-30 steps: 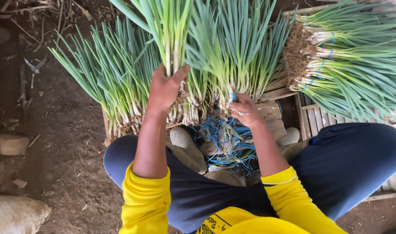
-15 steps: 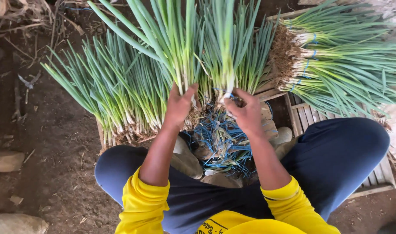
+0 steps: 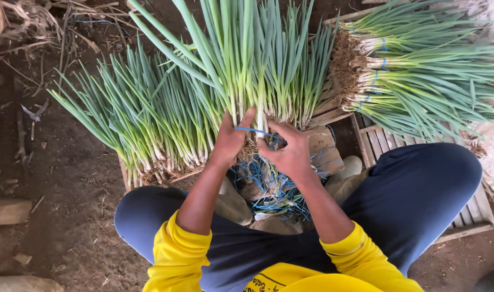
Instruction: Bundling and tying green onions with plastic twine in an agricultural setting
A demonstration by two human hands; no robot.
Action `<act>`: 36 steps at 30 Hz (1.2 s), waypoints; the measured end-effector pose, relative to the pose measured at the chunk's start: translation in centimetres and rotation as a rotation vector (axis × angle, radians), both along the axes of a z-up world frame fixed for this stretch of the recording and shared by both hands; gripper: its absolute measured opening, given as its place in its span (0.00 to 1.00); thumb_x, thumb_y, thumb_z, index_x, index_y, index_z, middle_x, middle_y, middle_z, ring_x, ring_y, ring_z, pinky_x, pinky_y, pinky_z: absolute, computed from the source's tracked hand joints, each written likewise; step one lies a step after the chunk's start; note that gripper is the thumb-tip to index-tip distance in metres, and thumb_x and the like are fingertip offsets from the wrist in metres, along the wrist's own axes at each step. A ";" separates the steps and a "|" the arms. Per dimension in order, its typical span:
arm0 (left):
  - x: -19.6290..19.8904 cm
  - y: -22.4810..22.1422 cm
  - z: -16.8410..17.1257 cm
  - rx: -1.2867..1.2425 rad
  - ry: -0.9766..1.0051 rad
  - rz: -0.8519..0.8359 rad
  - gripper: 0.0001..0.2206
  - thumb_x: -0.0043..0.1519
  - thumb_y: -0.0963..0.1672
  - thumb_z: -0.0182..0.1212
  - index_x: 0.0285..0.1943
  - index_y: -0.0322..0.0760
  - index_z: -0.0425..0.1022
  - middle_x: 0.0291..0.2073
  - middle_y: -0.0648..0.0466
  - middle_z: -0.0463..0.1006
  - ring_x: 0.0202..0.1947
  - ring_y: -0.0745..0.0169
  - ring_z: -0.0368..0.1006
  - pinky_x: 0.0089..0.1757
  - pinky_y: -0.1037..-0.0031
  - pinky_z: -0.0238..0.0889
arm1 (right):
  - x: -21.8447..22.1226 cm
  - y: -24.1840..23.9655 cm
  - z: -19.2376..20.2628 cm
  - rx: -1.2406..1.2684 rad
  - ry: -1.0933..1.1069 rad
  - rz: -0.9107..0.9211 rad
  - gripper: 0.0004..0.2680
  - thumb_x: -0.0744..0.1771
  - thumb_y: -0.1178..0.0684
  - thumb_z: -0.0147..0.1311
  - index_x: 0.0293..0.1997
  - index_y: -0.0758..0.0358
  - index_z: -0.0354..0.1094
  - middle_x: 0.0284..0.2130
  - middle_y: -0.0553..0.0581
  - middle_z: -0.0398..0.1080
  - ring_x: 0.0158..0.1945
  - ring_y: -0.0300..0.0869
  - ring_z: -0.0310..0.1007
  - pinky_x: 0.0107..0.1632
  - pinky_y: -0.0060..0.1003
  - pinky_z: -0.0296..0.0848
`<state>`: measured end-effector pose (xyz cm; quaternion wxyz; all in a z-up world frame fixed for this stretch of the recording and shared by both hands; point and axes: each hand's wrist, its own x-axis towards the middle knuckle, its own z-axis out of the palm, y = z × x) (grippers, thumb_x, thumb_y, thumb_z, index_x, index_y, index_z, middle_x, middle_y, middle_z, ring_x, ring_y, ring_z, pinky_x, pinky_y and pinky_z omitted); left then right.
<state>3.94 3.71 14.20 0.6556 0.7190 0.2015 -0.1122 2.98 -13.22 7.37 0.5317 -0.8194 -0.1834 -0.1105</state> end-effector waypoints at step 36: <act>-1.3 10.3 2.9 -0.123 -0.355 0.405 0.35 0.78 0.44 0.56 0.88 0.24 0.38 0.30 0.50 0.81 0.18 0.69 0.74 0.23 0.80 0.71 | 0.4 17.1 -30.5 -0.593 0.718 0.456 0.18 0.73 0.38 0.52 0.72 0.44 0.71 0.61 0.62 0.78 0.65 0.63 0.78 0.62 0.65 0.79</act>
